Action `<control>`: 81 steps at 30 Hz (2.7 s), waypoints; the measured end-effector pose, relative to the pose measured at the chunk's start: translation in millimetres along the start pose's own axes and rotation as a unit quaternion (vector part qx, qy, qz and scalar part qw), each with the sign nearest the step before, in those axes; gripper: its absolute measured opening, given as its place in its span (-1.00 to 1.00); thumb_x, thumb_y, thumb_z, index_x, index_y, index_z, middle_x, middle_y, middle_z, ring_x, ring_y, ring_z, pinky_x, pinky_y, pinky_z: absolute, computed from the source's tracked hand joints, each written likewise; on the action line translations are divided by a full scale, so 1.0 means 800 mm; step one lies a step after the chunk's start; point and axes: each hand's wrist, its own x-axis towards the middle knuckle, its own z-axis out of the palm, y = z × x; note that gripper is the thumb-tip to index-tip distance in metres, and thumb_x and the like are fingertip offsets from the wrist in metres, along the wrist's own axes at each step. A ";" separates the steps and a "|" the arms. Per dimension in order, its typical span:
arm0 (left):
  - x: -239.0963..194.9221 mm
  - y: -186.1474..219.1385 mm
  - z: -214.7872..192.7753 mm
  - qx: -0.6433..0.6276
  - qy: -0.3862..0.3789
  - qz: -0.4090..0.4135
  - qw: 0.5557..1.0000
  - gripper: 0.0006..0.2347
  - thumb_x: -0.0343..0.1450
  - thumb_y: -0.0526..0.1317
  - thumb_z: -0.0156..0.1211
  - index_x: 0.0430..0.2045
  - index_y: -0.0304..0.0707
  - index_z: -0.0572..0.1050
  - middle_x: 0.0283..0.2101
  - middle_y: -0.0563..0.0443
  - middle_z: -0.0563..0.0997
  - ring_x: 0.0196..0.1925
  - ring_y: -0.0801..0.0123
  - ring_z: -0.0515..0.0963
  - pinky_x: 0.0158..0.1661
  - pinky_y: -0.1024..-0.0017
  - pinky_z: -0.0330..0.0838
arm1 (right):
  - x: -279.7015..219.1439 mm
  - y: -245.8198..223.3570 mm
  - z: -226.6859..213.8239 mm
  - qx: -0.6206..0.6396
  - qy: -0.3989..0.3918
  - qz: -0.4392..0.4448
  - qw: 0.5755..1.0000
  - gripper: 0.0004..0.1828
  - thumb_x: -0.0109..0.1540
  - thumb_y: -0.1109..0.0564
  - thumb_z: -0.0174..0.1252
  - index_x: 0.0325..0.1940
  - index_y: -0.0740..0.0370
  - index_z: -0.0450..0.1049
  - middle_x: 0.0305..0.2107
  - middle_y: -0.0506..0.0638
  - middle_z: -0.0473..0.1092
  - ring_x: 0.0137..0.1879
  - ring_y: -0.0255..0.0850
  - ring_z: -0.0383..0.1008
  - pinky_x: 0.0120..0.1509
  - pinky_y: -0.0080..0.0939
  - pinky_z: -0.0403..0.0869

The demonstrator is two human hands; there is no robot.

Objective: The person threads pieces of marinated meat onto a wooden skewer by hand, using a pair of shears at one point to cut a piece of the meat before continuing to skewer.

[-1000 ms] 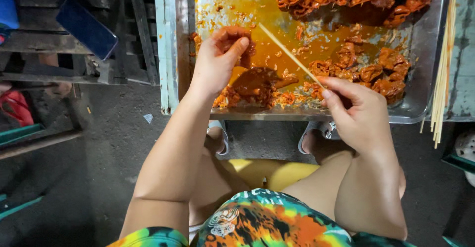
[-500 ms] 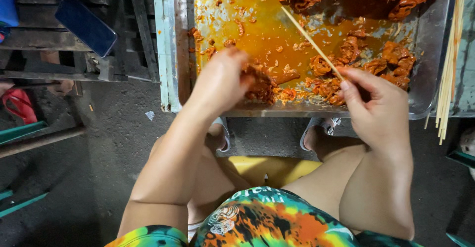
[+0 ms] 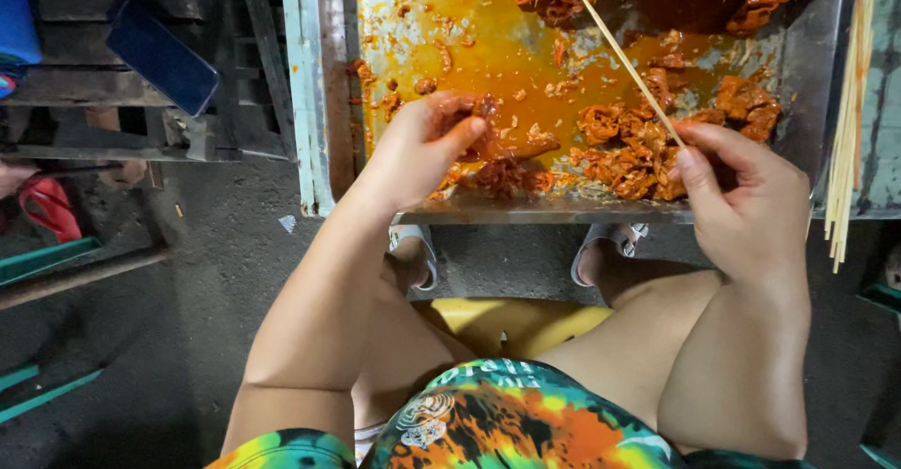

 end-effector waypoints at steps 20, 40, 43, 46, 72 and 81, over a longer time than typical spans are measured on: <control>0.017 -0.012 0.054 0.595 0.124 0.153 0.780 -0.75 0.25 -0.29 0.23 -0.21 -0.06 0.64 0.11 -0.30 0.51 0.19 -0.13 0.44 0.14 -0.10 0.31 | -0.003 0.005 -0.007 0.024 0.014 -0.018 0.999 -0.75 0.46 0.29 0.16 0.23 0.31 0.53 -0.20 -0.05 0.52 -0.11 -0.40 0.51 -0.02 -0.41 0.47; 0.022 0.045 0.101 0.450 -0.070 0.167 0.875 -0.67 0.37 -0.19 0.33 -0.01 -0.28 0.53 0.07 -0.29 0.57 0.08 -0.12 0.56 0.06 0.09 0.47 | 0.017 0.059 -0.079 0.144 0.170 -0.026 0.975 -0.80 0.50 0.38 0.15 0.22 0.42 0.48 -0.19 0.03 0.50 -0.30 -0.37 0.49 -0.27 -0.48 0.39; 0.063 0.039 0.169 0.432 -0.137 0.243 0.858 -0.55 0.35 -0.20 0.32 0.15 -0.23 0.43 0.26 -0.29 0.45 0.26 -0.15 0.46 0.20 0.11 0.40 | 0.018 0.062 -0.083 0.157 0.168 -0.021 0.973 -0.77 0.47 0.37 0.14 0.23 0.40 0.48 -0.25 0.02 0.48 -0.35 -0.40 0.45 -0.30 -0.50 0.36; 0.105 0.040 0.236 0.442 -0.170 0.302 0.828 -0.38 0.30 0.01 0.40 0.27 -0.08 0.34 0.40 -0.34 0.20 0.43 -0.26 0.16 0.30 -0.14 0.09 | 0.017 0.062 -0.085 0.173 0.173 -0.014 0.969 -0.77 0.47 0.37 0.14 0.23 0.40 0.48 -0.28 0.01 0.46 -0.33 -0.39 0.46 -0.31 -0.50 0.36; 0.021 0.076 0.043 0.448 0.020 0.042 0.893 -0.77 0.39 -0.25 0.28 -0.19 -0.38 0.43 -0.23 -0.28 0.62 -0.12 -0.11 0.62 -0.09 0.09 0.49 | 0.016 0.067 -0.046 0.175 0.072 -0.048 0.981 -0.80 0.53 0.38 0.16 0.26 0.43 0.48 -0.23 0.02 0.47 -0.24 -0.39 0.47 -0.20 -0.46 0.38; 0.000 0.068 0.051 0.256 -0.024 0.232 0.938 -0.77 0.45 -0.42 0.10 -0.02 -0.36 0.34 -0.19 -0.28 0.56 -0.17 -0.04 0.62 -0.18 0.20 0.50 | 0.013 0.046 -0.029 0.130 0.047 -0.025 0.990 -0.79 0.53 0.36 0.17 0.26 0.41 0.50 -0.23 0.02 0.49 -0.24 -0.40 0.47 -0.20 -0.47 0.38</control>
